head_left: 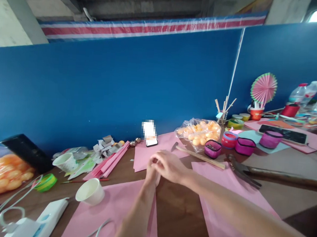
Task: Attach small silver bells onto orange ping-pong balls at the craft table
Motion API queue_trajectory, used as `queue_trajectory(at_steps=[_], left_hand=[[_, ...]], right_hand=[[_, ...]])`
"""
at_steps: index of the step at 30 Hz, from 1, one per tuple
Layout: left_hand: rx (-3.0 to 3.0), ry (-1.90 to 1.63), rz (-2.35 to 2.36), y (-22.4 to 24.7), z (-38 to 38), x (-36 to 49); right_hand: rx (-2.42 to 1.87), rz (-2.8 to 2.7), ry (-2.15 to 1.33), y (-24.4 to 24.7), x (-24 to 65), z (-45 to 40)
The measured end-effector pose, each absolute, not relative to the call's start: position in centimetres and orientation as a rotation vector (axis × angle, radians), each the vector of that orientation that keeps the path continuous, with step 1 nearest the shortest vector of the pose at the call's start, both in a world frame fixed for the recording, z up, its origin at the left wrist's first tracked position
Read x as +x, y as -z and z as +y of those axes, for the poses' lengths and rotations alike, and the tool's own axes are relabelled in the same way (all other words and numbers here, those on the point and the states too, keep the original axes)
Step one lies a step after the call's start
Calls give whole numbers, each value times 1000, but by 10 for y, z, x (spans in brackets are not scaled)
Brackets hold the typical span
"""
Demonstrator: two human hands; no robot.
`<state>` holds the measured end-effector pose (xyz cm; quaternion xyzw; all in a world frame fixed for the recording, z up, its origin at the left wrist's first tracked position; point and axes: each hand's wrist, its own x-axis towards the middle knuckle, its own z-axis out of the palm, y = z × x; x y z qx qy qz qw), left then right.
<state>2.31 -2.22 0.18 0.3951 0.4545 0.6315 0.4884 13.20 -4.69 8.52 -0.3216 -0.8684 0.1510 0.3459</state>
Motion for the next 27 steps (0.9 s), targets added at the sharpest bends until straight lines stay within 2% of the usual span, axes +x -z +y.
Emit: queue_trajectory(at_steps=[2,5,7,10,15,27], left_hand=[[932,-1538,1005,0,-23,27],[828,-1558,871,5,-22,30],[825,-1564,901,8,-20,29],[901,-1571,927,9,-20,29],[1002,-1556,929,7,-22,29],[1039,-1530,945,9,-20,31]], right_hand=[[-1117,-2252,-202,-75,161,-37],[-1337,-2213,-110,-51,210,-23],[-1723,-2229,30,-35,235,-16],[-1895,-2296,202,-21,249,-11],[-1891,-2314,245,-27,242,-9],[-1310,-2210,-239,-58,241,-67]])
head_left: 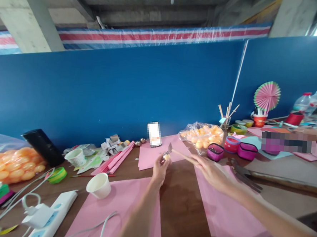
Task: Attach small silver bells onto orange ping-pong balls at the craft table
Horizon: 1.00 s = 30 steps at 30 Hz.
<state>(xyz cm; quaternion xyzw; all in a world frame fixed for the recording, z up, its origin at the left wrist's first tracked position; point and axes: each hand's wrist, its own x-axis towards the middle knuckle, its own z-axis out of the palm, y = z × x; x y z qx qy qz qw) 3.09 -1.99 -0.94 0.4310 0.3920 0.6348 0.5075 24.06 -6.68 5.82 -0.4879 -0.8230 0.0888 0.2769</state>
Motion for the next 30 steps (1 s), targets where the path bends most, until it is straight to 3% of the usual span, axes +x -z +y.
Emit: queue_trajectory(at_steps=[30], left_hand=[[898,-1604,944,14,-16,30]], right_hand=[[-1179,-2076,-449,-53,218,-82]])
